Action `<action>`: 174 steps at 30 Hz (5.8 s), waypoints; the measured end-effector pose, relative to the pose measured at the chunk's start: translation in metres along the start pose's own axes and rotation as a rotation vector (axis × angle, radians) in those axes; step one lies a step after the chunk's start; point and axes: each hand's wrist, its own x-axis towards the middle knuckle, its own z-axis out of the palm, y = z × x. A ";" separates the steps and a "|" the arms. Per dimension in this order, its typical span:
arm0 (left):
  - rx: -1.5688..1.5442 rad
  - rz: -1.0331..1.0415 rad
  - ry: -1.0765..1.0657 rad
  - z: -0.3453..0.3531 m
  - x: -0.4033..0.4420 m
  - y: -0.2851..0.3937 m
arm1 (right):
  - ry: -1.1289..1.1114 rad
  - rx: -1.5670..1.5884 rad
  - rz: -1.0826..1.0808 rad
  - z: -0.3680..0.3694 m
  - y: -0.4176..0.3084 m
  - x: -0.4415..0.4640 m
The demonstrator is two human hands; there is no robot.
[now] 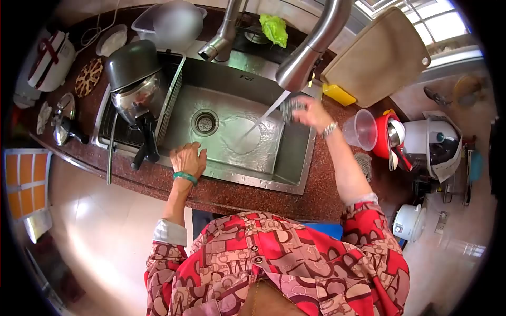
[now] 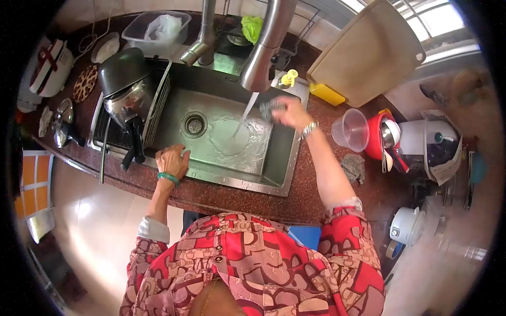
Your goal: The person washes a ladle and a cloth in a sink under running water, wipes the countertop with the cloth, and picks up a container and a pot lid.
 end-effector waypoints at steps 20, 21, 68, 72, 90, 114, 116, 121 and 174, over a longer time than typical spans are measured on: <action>0.078 -0.065 -0.009 0.000 0.005 0.012 | 1.002 -0.446 -0.331 -0.073 0.018 -0.011; 0.083 -0.079 -0.010 0.002 0.006 0.011 | 1.051 -0.450 -0.296 -0.072 0.037 -0.034; -0.025 0.004 0.177 -0.001 0.003 0.004 | 0.704 -0.423 -0.723 0.037 -0.017 0.029; -0.083 -0.022 0.218 0.001 0.002 0.003 | 0.332 -0.473 -1.179 0.070 -0.032 0.156; -0.069 -0.026 0.173 0.001 0.002 0.002 | 0.496 -1.000 -0.524 0.046 0.025 0.060; -1.325 0.147 0.178 -0.125 -0.002 -0.052 | 0.314 -0.640 -0.683 0.345 -0.042 -0.062; -1.341 0.113 0.146 -0.115 -0.010 -0.059 | 0.260 -0.643 -0.744 0.327 -0.026 -0.072; -1.255 0.030 0.058 -0.090 -0.016 -0.055 | 0.399 -0.844 -0.686 0.213 0.052 -0.138; -2.102 -0.853 -0.689 0.045 0.057 0.100 | 0.196 0.419 -0.112 0.143 0.070 0.038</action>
